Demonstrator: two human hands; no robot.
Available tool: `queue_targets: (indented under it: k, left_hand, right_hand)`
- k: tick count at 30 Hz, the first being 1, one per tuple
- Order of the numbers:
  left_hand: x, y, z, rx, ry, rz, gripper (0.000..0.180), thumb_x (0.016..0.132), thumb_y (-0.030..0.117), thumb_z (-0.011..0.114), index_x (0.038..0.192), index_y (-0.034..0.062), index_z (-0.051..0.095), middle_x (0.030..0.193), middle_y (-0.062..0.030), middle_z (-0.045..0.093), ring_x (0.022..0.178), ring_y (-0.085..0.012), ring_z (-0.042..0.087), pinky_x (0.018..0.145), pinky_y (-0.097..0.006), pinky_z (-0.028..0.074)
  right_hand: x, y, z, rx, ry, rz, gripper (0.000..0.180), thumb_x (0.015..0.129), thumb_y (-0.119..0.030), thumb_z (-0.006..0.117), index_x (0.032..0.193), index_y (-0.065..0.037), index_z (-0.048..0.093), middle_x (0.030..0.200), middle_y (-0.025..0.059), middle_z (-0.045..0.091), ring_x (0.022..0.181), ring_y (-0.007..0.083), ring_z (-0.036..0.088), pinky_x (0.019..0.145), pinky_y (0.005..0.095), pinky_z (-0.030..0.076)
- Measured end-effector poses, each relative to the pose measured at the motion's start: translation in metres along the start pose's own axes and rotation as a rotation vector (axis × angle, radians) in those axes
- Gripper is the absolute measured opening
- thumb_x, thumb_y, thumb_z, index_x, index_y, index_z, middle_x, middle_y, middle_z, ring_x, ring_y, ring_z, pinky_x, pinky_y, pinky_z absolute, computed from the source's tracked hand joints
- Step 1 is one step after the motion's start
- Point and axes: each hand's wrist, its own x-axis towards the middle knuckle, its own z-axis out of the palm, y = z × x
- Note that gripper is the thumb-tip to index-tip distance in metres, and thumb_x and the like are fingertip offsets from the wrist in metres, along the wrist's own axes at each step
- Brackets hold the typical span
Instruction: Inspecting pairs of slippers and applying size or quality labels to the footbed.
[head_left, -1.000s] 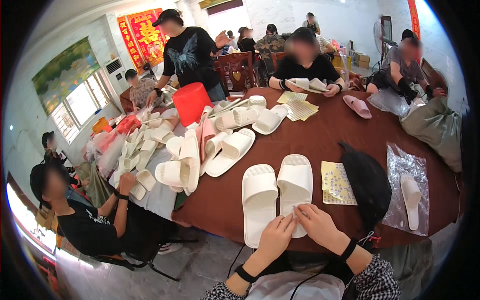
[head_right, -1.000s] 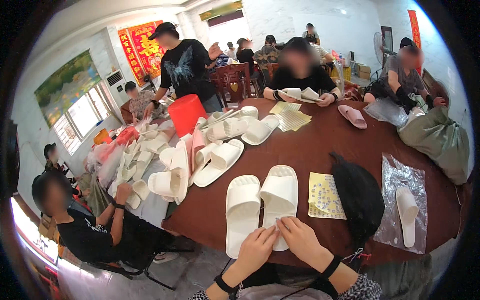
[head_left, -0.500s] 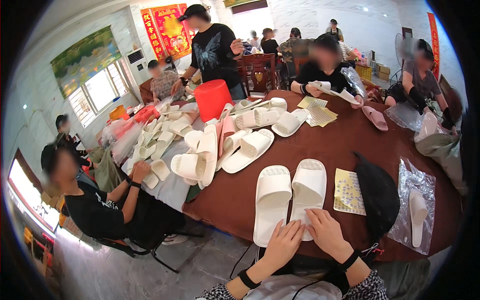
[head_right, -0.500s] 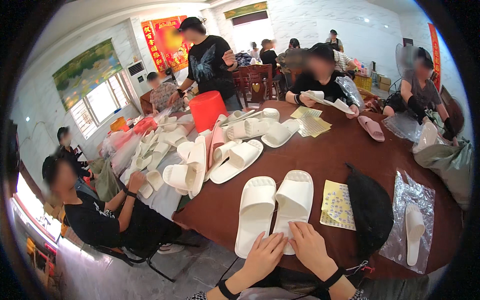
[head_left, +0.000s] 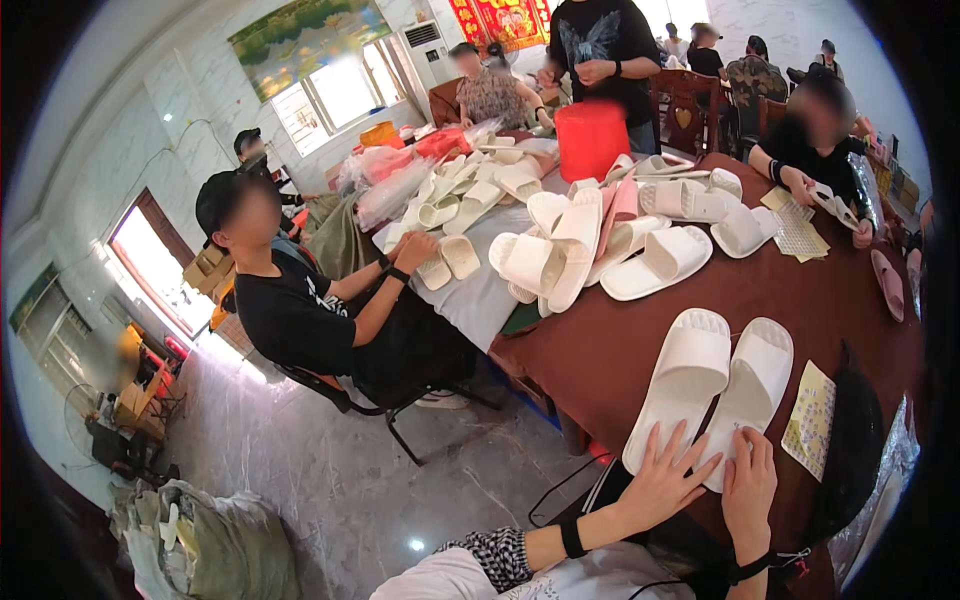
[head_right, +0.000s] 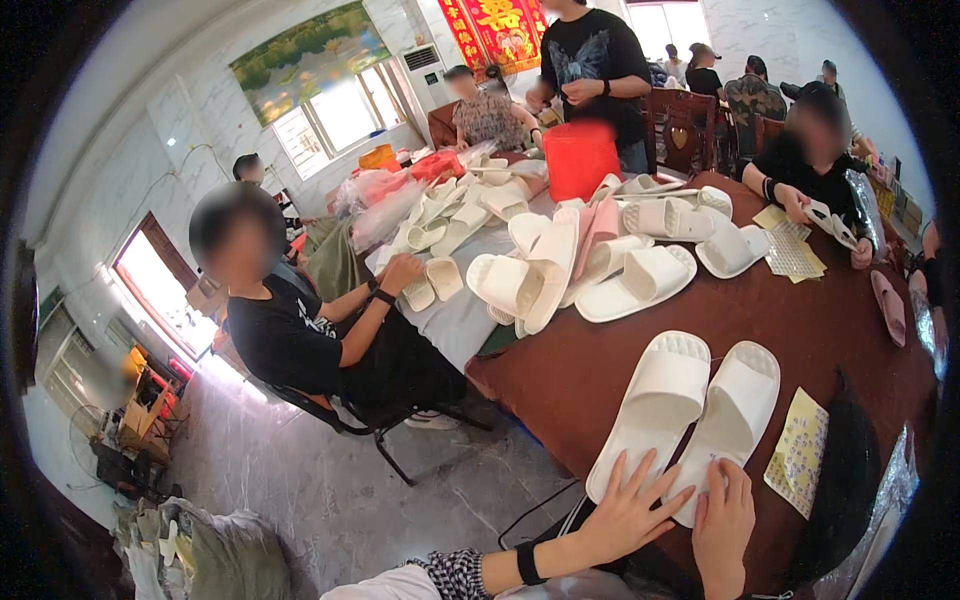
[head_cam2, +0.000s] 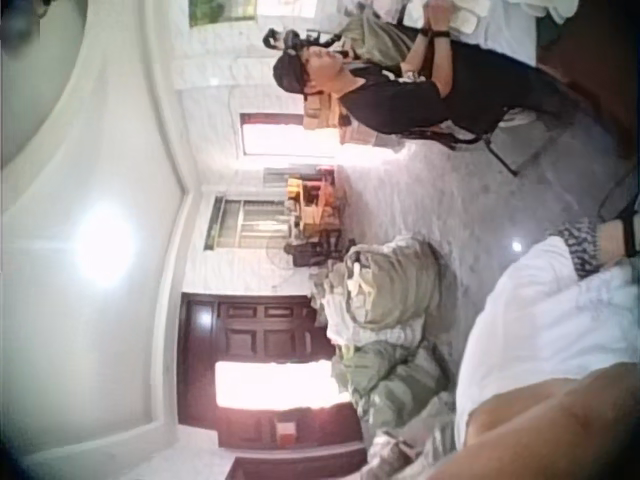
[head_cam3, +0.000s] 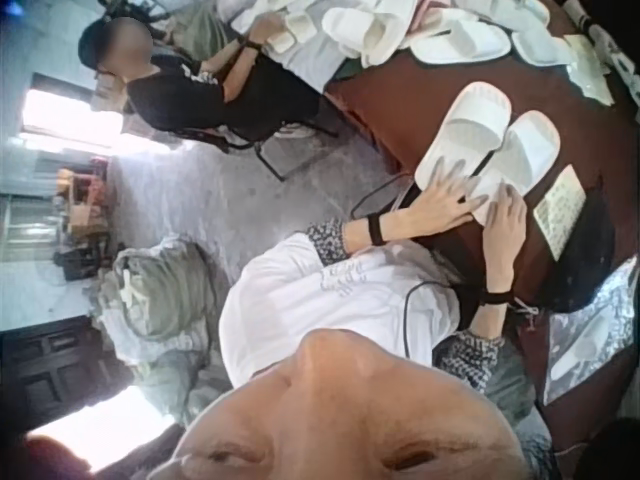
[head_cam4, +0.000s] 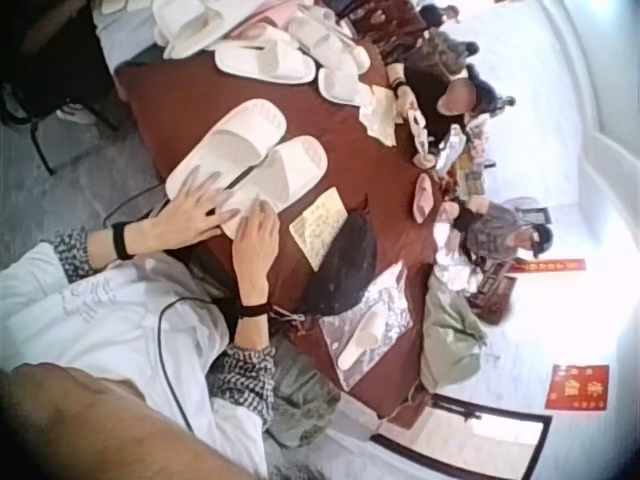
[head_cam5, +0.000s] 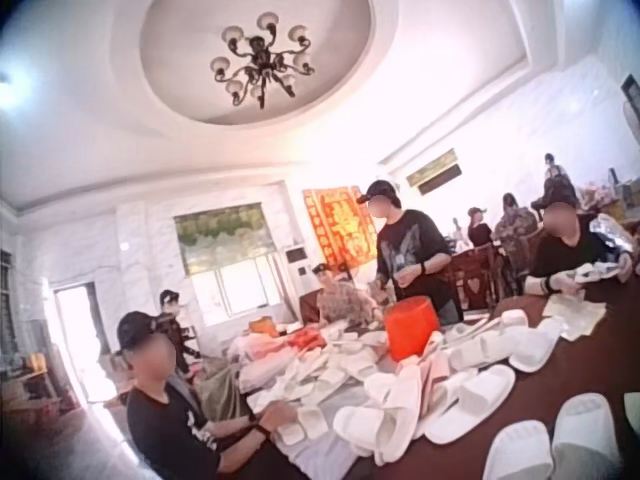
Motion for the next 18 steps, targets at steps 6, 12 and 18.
queue_targets:
  k: [6, 12, 18]
  left_hand:
    - [0.003, -0.004, 0.005, 0.011, 0.037, 0.040, 0.063, 0.091, 0.039, 0.069, 0.148, 0.0199, 0.050, 0.153, -0.0132, 0.043, 0.145, -0.0493, 0.032, 0.113, -0.074, 0.022]
    - [0.007, -0.007, 0.003, -0.009, 0.039, 0.072, 0.059, 0.089, 0.037, 0.070, 0.143, 0.0182, 0.053, 0.155, -0.0084, 0.043, 0.143, -0.0514, 0.033, 0.112, -0.075, 0.021]
    - [0.010, -0.016, 0.002, -0.043, 0.040, 0.119, 0.057, 0.086, 0.035, 0.074, 0.138, 0.0177, 0.057, 0.155, -0.0047, 0.043, 0.142, -0.0522, 0.033, 0.111, -0.076, 0.022]
  right_hand:
    - [0.003, 0.000, 0.000, 0.036, -0.018, 0.055, 0.051, 0.084, -0.001, 0.064, 0.133, 0.004, 0.054, 0.127, 0.0207, 0.055, 0.116, 0.0424, 0.055, 0.098, 0.0497, 0.046]
    - [0.004, -0.004, 0.003, -0.041, 0.003, 0.030, 0.051, 0.085, -0.002, 0.064, 0.135, 0.002, 0.055, 0.127, 0.0197, 0.055, 0.116, 0.0411, 0.054, 0.097, 0.0491, 0.046]
    - [0.005, -0.006, 0.003, -0.057, 0.023, 0.029, 0.048, 0.086, -0.003, 0.064, 0.133, 0.002, 0.058, 0.126, 0.0194, 0.055, 0.116, 0.0398, 0.055, 0.097, 0.0479, 0.047]
